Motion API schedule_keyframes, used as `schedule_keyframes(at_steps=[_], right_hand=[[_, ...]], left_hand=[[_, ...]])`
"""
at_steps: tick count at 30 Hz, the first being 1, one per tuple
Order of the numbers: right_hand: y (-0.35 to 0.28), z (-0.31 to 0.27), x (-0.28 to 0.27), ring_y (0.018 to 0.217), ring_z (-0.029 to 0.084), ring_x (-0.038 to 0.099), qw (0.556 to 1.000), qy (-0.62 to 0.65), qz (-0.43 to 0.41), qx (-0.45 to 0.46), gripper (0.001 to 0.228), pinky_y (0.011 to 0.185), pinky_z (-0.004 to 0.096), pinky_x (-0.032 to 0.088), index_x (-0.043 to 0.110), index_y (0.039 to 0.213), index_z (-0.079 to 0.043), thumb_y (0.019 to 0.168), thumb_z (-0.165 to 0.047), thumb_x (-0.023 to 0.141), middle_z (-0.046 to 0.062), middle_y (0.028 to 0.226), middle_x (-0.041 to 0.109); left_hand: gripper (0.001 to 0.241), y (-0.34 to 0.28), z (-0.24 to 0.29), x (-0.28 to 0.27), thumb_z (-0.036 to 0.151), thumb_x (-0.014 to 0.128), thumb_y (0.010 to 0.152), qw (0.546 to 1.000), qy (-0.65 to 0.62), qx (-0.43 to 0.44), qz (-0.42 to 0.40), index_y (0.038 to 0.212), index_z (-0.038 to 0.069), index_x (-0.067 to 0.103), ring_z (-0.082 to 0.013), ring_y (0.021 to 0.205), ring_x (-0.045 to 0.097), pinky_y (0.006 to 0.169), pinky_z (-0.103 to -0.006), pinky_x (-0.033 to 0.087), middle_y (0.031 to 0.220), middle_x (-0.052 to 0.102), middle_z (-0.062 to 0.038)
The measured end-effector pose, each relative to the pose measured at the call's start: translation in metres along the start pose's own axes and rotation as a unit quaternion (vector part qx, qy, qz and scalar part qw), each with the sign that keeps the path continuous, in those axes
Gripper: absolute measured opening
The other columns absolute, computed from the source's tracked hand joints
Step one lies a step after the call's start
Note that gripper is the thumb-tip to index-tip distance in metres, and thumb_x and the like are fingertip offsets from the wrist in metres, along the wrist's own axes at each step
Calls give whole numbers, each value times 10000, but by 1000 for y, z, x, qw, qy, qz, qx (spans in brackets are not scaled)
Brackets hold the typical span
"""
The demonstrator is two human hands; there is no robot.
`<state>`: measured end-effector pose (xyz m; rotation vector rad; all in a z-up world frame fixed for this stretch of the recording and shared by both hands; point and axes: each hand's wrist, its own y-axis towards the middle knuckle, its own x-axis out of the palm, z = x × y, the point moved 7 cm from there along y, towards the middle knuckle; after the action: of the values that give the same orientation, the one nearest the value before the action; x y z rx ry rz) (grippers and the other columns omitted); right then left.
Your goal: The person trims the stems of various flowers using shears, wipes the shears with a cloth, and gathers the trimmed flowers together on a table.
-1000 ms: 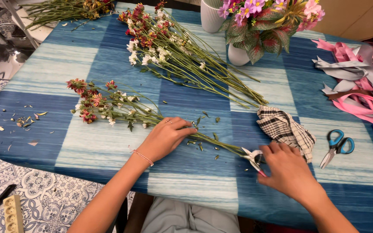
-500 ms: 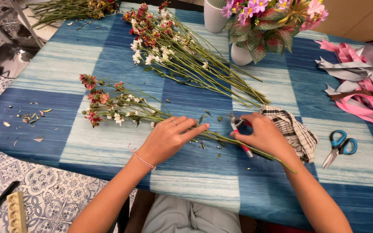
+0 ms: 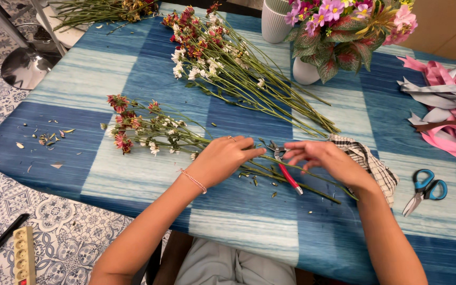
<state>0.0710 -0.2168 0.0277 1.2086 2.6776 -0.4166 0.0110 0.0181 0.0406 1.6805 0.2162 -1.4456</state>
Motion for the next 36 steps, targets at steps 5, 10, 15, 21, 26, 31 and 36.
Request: schedule_keyframes(at_steps=[5,10,15,21,26,31,36], right_hand=[[-26,-34,29,674,144,679,993,-97,-52,-39,440,598,318,596,650,1464,19,1044,-104,605,101,846,769],[-48,-57,-6,487,100,522,986,-141,34,-80,394,488,273,429,757,1388,-30,1073,-121,538,23,573,615],[-64,-31,-48,622,144,396,992,-39,105,-50,421,599,276,380,723,1430,93,1053,-16,572,116,1281,793],[-54,-2,-56,611,129,378,978,14,150,-146,458,561,239,316,653,1500,-155,1081,-6,546,207,1473,731],[-23,-3,-6,600,104,429,977,-33,154,-141,376,604,217,374,700,1440,4,1105,-122,585,33,1003,609],[-20,-20,11,648,107,523,973,-81,149,-159,394,669,238,435,701,1463,-23,1125,-176,569,29,772,605],[-59,-7,-57,1300,372,562,760,-530,364,-93,509,1007,540,468,735,1495,-270,1043,-503,744,67,1396,686]], left_hand=[[345,15,-5,4,91,696,1024,1000,-11,-6,21,1344,215,723,-234,1027,695,922,-402,580,1067,673,-3],[889,-10,-23,-13,350,830,960,987,109,-65,101,1735,272,402,-255,1568,442,1344,-525,236,1629,542,-44],[374,-59,-19,-65,182,863,1043,894,130,-120,412,1278,137,576,-327,1381,546,1176,-499,449,1339,580,-106],[240,-14,-17,-11,284,707,1051,844,-452,-239,165,1205,104,743,-123,974,772,848,-277,654,1070,806,-38],[675,45,-7,27,304,738,1025,720,-648,-213,128,1600,103,450,-197,1133,772,970,-348,648,1392,743,-111],[305,73,-34,40,312,601,1115,677,-673,-212,207,1308,78,636,-149,950,777,727,-310,706,1034,803,-104],[279,59,-63,52,298,598,1126,688,-653,-219,229,1270,70,668,-164,961,806,760,-299,703,1057,838,-133]])
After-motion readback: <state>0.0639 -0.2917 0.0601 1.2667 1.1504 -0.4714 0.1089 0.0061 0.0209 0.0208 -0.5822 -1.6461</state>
